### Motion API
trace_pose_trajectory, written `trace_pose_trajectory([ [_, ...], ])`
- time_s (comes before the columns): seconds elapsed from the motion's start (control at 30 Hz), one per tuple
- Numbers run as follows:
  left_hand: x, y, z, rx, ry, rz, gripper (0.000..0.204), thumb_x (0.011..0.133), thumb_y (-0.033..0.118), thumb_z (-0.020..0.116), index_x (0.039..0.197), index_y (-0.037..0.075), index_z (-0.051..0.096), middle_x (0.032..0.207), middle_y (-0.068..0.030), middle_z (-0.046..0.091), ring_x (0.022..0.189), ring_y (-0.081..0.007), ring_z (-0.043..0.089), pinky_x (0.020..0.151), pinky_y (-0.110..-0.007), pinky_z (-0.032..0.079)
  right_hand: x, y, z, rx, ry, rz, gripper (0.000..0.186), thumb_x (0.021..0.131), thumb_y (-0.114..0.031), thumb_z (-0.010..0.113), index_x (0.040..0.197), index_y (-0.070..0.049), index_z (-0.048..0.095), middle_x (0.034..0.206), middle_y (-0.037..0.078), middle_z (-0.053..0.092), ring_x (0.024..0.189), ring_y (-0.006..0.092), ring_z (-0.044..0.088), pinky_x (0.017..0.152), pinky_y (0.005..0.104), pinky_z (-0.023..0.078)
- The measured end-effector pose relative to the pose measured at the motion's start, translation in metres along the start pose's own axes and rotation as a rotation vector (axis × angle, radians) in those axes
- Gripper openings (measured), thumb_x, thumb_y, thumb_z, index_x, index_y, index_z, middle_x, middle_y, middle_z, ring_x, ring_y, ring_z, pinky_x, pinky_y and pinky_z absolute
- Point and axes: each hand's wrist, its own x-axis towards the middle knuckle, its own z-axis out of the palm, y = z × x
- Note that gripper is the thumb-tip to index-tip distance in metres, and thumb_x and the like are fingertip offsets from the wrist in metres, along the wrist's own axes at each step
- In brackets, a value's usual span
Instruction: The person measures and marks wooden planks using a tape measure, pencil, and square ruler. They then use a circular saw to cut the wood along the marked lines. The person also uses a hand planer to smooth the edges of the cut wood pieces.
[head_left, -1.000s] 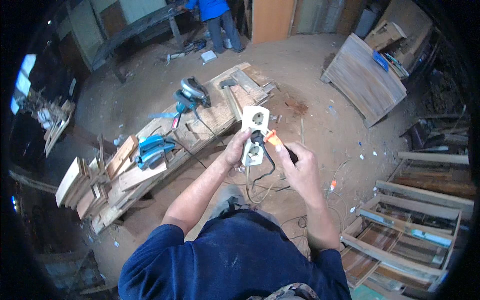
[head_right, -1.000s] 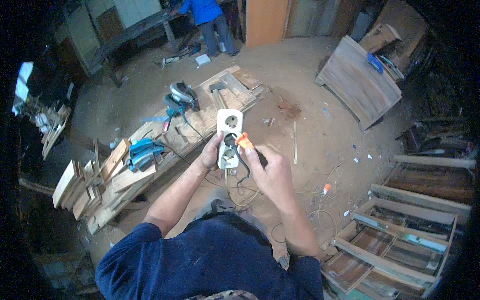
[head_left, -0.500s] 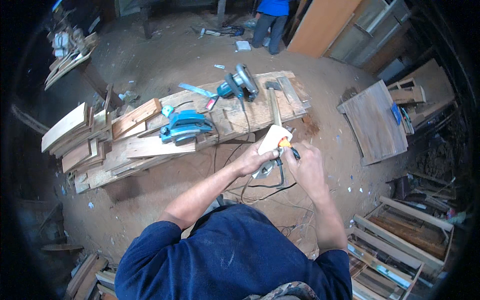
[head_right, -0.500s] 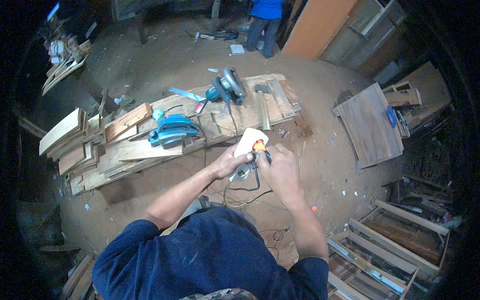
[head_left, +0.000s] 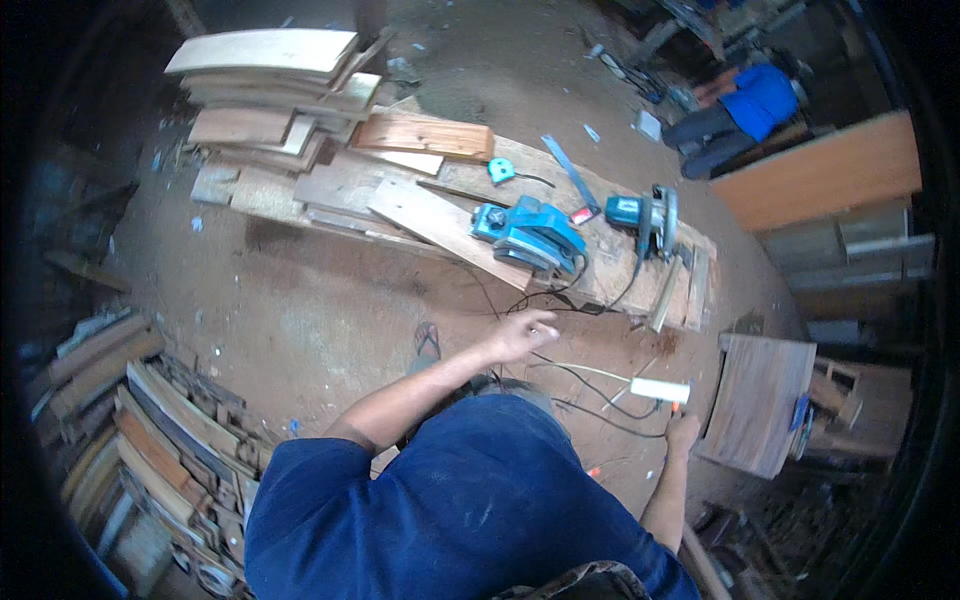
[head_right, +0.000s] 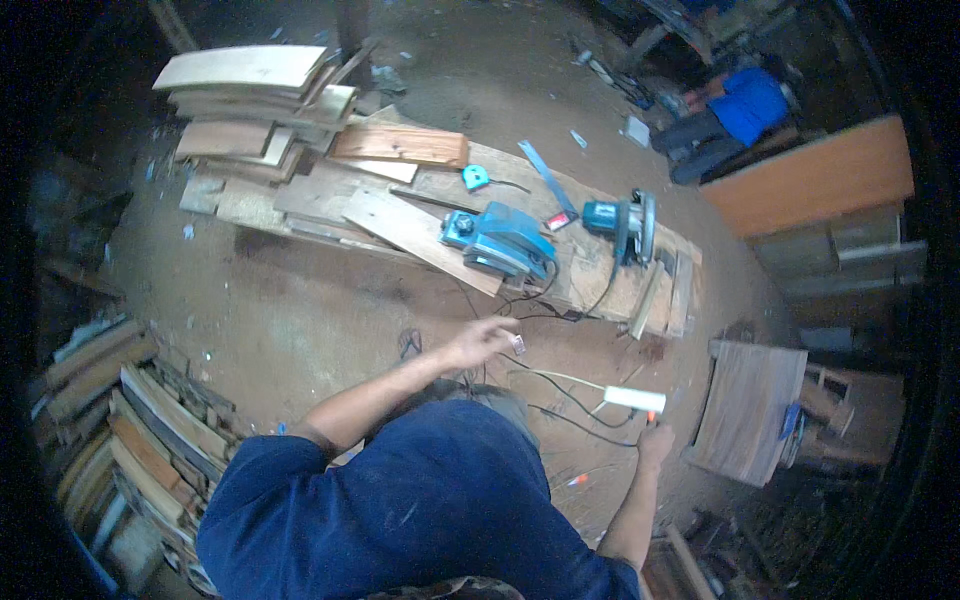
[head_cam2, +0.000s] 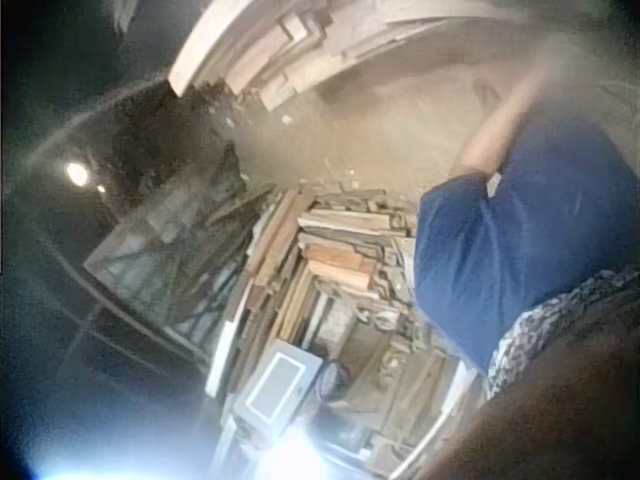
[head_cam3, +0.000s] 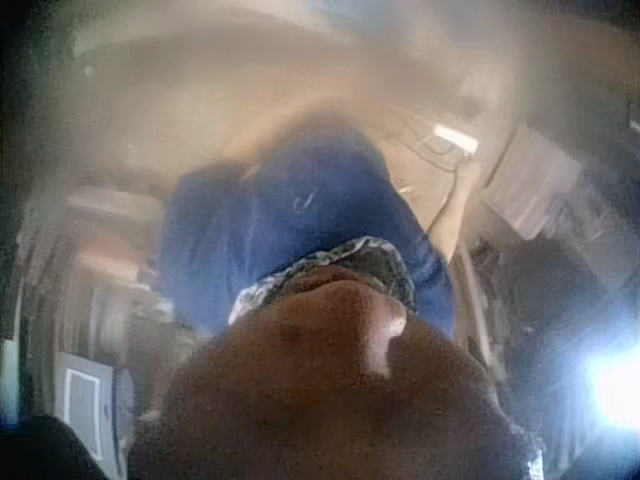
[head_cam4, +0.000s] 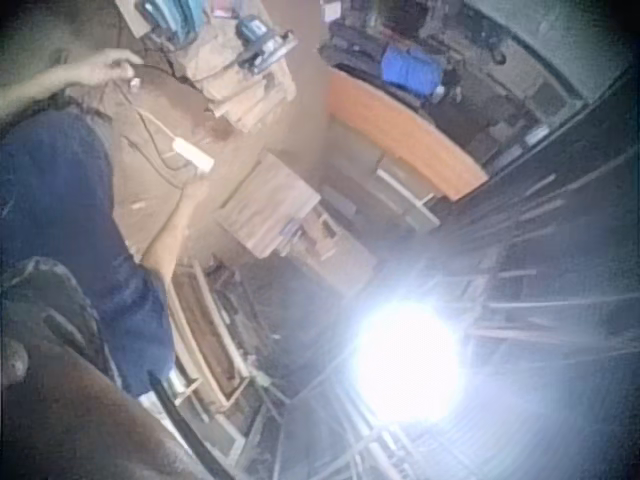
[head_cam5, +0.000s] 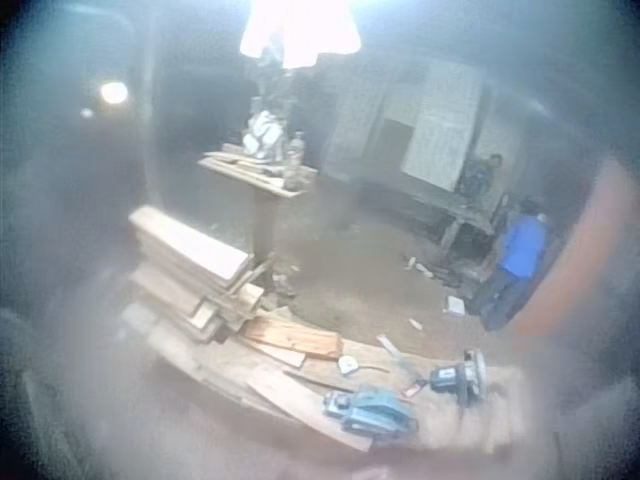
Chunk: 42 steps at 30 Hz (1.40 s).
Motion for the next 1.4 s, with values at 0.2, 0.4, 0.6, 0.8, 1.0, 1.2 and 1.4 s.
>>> trace_pose_trajectory([
  [0.2,0.024,-0.158,-0.113,-0.086,0.889,-0.255,0.047,0.099,0.043,0.067,0.124,0.002,0.068,0.103,-0.0079,0.071,0.092,-0.0150,0.063,0.081,-0.030,0.053,0.089,-0.180,0.040,0.174,-0.234,-0.141,0.062,0.089,-0.038,0.074,0.133,0.005,0.063,0.122,0.033,0.067,0.117,0.0432,0.066,0.102,0.0481,0.050],
  [0.4,0.084,-0.150,-0.097,-0.460,0.916,-0.375,0.054,0.105,0.051,0.053,0.120,0.001,0.066,0.099,-0.0103,0.069,0.082,-0.0181,0.061,0.073,-0.035,0.053,0.144,-0.379,0.072,0.166,-0.254,-0.892,0.070,0.077,-0.033,0.088,0.133,-0.001,0.063,0.126,0.024,0.068,0.117,0.0373,0.066,0.102,0.0446,0.050],
  [0.6,0.121,-0.104,-0.093,-0.674,0.901,-0.309,0.056,0.105,0.048,0.053,0.128,-0.004,0.058,0.117,-0.0162,0.066,0.092,-0.0234,0.066,0.077,-0.037,0.058,0.224,-0.410,0.125,0.322,-0.936,-0.706,0.056,0.078,-0.025,0.087,0.126,-0.004,0.068,0.101,0.010,0.076,0.088,0.0206,0.071,0.084,0.0365,0.056],
  [0.8,0.105,-0.125,-0.074,-0.560,1.218,-0.227,0.048,0.103,0.041,0.062,0.122,-0.001,0.056,0.117,-0.0154,0.066,0.104,-0.0262,0.067,0.081,-0.042,0.060,0.201,-0.377,0.083,0.682,-1.081,-0.698,0.050,0.085,-0.012,0.082,0.131,0.000,0.064,0.120,0.009,0.071,0.106,0.0184,0.066,0.097,0.0350,0.051],
  [1.0,0.124,-0.120,-0.034,-0.586,1.466,-0.111,0.047,0.102,0.042,0.062,0.120,-0.001,0.054,0.097,-0.0121,0.067,0.075,-0.0195,0.064,0.062,-0.037,0.056,0.265,-0.265,0.069,1.007,-0.935,-0.549,0.043,0.084,-0.011,0.083,0.124,-0.003,0.067,0.099,0.000,0.067,0.089,0.0122,0.062,0.084,0.0295,0.050],
  [1.2,0.104,-0.096,-0.011,-0.784,1.383,0.140,0.051,0.107,0.043,0.055,0.130,-0.002,0.052,0.116,-0.0170,0.068,0.096,-0.0259,0.072,0.077,-0.040,0.063,0.307,-0.215,0.075,1.136,-0.794,-0.387,0.036,0.085,-0.006,0.083,0.117,-0.003,0.067,0.101,0.000,0.066,0.089,0.0107,0.060,0.083,0.0280,0.049],
  [1.4,0.169,-0.076,0.028,-0.681,1.367,-0.070,0.039,0.106,0.033,0.057,0.124,-0.002,0.056,0.108,-0.0167,0.072,0.096,-0.0224,0.073,0.073,-0.039,0.061,0.308,-0.192,0.072,1.081,-0.766,-0.427,0.045,0.090,-0.011,0.080,0.130,-0.001,0.062,0.108,0.003,0.067,0.082,0.0116,0.060,0.073,0.0279,0.050],
])
